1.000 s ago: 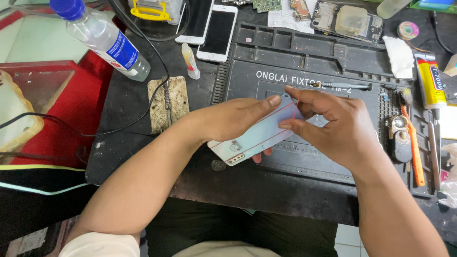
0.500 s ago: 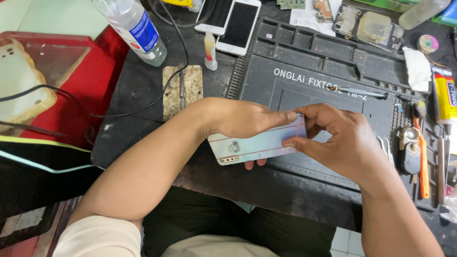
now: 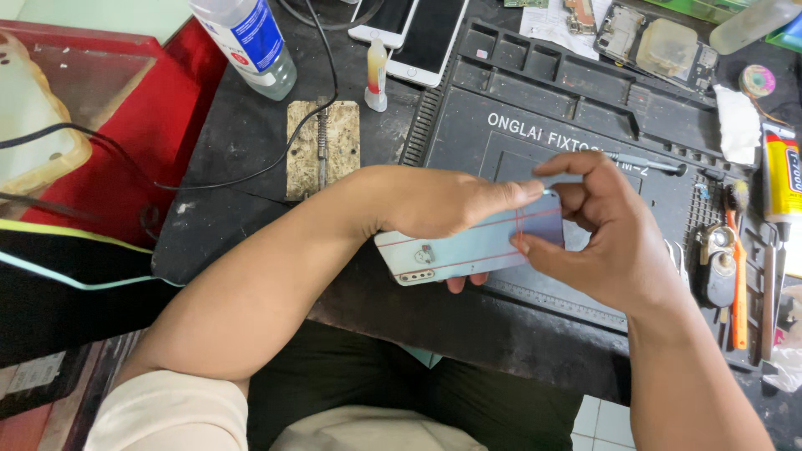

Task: The person cleans the inside of a disassembled smartphone frame with a brush. They then apply glue from a tube along the edges of the frame. Finally, they attach the back cover and secure the phone by wrapping a rubber band around it.

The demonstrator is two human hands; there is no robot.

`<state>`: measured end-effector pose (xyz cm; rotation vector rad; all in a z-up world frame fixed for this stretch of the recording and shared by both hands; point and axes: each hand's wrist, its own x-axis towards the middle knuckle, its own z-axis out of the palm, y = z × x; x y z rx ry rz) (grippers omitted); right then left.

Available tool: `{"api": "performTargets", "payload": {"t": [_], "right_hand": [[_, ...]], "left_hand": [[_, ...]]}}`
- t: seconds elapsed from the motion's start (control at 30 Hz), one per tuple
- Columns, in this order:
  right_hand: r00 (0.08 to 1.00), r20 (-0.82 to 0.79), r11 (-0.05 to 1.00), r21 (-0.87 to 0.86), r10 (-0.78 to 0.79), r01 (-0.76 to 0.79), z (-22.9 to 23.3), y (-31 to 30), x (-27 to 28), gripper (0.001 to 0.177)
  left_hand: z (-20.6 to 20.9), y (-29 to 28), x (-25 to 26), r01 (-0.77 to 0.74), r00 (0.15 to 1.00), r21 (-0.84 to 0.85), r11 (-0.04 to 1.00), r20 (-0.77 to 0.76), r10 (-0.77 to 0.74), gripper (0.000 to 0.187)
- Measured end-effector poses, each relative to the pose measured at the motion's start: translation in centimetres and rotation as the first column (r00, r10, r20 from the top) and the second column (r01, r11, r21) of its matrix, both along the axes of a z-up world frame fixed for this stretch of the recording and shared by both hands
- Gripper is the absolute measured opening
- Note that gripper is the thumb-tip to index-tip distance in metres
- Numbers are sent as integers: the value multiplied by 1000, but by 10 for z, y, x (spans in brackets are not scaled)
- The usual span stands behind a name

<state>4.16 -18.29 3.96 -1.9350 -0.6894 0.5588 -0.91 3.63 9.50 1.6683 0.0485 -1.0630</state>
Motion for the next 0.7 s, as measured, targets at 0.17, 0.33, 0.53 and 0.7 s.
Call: {"api": "performTargets", "payload": {"t": [0.17,0.33,0.53,0.7], "right_hand": [[1000,16,956,293,-16,11,-11,-4,7,69],[972,-50,815,537,-229,219,-14,-9,22,47],[834,486,879,478,-261,-3,-36,-6,31,37],[688,657,917,398,-309,31,-57,0,22,25]], "left_hand": [[-24,-2,3,-215,976,-280,936,-81,200,72],[-70,-6,10,-404,905,-665,628,-191,380,59],[-95,-24,14,-526,816,-802,283,-382,434,89],[-94,-30,9,-484,771,-858,170,-327,547,82]]}}
